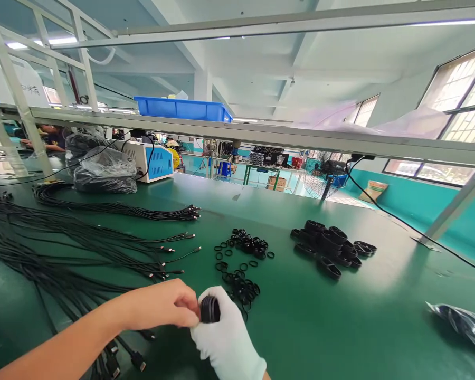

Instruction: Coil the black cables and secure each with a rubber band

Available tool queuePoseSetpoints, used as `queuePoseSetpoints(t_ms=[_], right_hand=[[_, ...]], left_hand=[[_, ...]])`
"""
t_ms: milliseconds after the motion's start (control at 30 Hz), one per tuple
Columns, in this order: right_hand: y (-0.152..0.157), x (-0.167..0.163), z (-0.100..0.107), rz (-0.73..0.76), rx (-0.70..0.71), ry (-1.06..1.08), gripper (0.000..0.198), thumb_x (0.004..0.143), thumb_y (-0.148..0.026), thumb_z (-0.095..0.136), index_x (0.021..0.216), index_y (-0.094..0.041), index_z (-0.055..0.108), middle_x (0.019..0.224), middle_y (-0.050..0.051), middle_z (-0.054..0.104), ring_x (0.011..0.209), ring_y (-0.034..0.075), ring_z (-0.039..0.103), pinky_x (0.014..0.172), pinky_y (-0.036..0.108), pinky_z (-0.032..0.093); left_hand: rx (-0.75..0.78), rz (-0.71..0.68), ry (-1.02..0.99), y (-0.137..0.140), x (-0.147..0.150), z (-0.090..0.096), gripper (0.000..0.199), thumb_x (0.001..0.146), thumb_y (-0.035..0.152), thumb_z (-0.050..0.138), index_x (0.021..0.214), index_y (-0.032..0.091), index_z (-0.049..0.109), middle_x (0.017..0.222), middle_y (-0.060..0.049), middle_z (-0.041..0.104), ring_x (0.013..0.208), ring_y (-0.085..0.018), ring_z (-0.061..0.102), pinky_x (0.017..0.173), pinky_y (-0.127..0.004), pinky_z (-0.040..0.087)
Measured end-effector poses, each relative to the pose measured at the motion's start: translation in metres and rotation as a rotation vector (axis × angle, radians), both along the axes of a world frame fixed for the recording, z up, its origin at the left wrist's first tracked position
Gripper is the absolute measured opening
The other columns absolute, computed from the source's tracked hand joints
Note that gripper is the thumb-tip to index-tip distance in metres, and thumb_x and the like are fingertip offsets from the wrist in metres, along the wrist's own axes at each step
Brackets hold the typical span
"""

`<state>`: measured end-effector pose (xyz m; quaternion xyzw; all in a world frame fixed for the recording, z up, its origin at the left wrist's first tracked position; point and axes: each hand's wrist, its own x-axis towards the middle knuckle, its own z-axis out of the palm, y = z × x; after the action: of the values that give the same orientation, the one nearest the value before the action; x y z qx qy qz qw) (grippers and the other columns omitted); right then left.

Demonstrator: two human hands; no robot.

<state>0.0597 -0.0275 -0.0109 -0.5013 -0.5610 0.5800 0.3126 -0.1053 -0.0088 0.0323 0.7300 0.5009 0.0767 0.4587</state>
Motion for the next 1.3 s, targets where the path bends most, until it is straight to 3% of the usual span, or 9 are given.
queuePoseSetpoints(t_ms=[67, 167, 333, 400, 567, 733, 1000, 1200, 1300], right_hand=[[0.001, 0.001, 0.005, 0.099, -0.177, 0.137, 0.028, 0.054, -0.013, 0.051, 0.079, -0.021, 0.041, 0.048, -0.010, 0.042, 0.034, 0.006, 0.038, 0.032, 0.018, 0.023], [0.003, 0.005, 0.006, 0.247, -0.290, 0.372, 0.036, 0.050, -0.011, 0.051, 0.082, -0.021, 0.040, 0.054, -0.010, 0.045, 0.033, 0.006, 0.041, 0.031, 0.018, 0.028], [0.004, 0.015, 0.011, 0.132, -0.012, 0.190, 0.034, 0.046, -0.002, 0.045, 0.074, -0.021, 0.038, 0.055, -0.011, 0.033, 0.041, 0.002, 0.032, 0.035, 0.015, 0.023], [0.002, 0.022, 0.016, 0.201, 0.047, 0.148, 0.037, 0.047, 0.001, 0.045, 0.078, -0.020, 0.043, 0.055, -0.012, 0.034, 0.044, 0.001, 0.030, 0.038, 0.015, 0.021], [-0.002, 0.030, 0.015, 0.420, -0.165, 0.495, 0.055, 0.047, -0.012, 0.072, 0.091, -0.023, 0.041, 0.077, -0.004, 0.059, 0.043, 0.007, 0.050, 0.038, 0.018, 0.034], [0.004, 0.024, -0.005, 0.534, -0.164, 0.845, 0.054, 0.058, -0.033, 0.074, 0.091, -0.025, 0.032, 0.056, -0.005, 0.060, 0.034, 0.007, 0.045, 0.034, 0.014, 0.034], [0.003, 0.019, -0.012, 0.477, -0.181, 0.779, 0.058, 0.055, -0.035, 0.076, 0.094, -0.024, 0.034, 0.050, -0.004, 0.060, 0.033, 0.008, 0.046, 0.033, 0.013, 0.033], [0.006, 0.026, -0.010, 0.487, -0.257, 0.804, 0.072, 0.061, -0.026, 0.067, 0.124, -0.015, 0.033, 0.057, 0.000, 0.062, 0.039, 0.008, 0.049, 0.038, 0.016, 0.033], [0.006, 0.028, -0.016, 0.565, -0.363, 0.815, 0.072, 0.059, -0.025, 0.067, 0.124, -0.011, 0.040, 0.058, 0.001, 0.062, 0.041, 0.010, 0.049, 0.038, 0.018, 0.033]], left_hand=[[0.018, 0.053, -0.028, 0.000, -0.004, 0.002, 0.025, 0.079, 0.036, 0.045, 0.082, 0.021, 0.064, 0.080, 0.002, 0.067, 0.066, -0.015, 0.054, 0.056, -0.023, 0.035], [0.148, 0.198, 0.002, -0.018, 0.004, 0.000, 0.029, 0.084, 0.036, 0.038, 0.076, 0.022, 0.061, 0.077, 0.001, 0.065, 0.067, -0.016, 0.052, 0.057, -0.025, 0.034], [0.486, 0.293, 0.227, -0.062, 0.033, -0.014, 0.016, 0.074, 0.026, 0.049, 0.066, 0.025, 0.062, 0.069, -0.007, 0.062, 0.067, -0.023, 0.052, 0.059, -0.031, 0.034], [0.444, 0.247, 0.210, -0.067, 0.036, -0.016, 0.016, 0.072, 0.023, 0.049, 0.068, 0.026, 0.064, 0.070, -0.007, 0.064, 0.068, -0.024, 0.053, 0.058, -0.031, 0.035], [0.161, 0.137, 0.083, -0.045, 0.021, -0.008, 0.027, 0.074, 0.017, 0.040, 0.054, 0.022, 0.058, 0.066, 0.001, 0.068, 0.069, -0.020, 0.058, 0.066, -0.029, 0.039], [0.083, 0.358, -0.389, -0.035, 0.019, 0.001, 0.011, 0.071, 0.020, 0.052, 0.079, 0.019, 0.060, 0.072, 0.002, 0.066, 0.068, -0.014, 0.055, 0.062, -0.024, 0.040], [-0.023, 0.521, -0.767, -0.027, 0.043, -0.025, 0.009, 0.063, 0.015, 0.060, 0.070, 0.016, 0.054, 0.063, 0.002, 0.060, 0.059, -0.012, 0.053, 0.057, -0.024, 0.042], [0.258, 0.564, -0.552, -0.032, 0.030, -0.012, 0.014, 0.073, 0.021, 0.055, 0.086, 0.021, 0.059, 0.081, -0.001, 0.063, 0.077, -0.017, 0.056, 0.072, -0.028, 0.044], [0.349, 0.353, -0.337, -0.032, 0.019, 0.005, 0.034, 0.077, 0.021, 0.050, 0.109, 0.029, 0.060, 0.111, -0.002, 0.057, 0.099, -0.019, 0.052, 0.079, -0.026, 0.043]])
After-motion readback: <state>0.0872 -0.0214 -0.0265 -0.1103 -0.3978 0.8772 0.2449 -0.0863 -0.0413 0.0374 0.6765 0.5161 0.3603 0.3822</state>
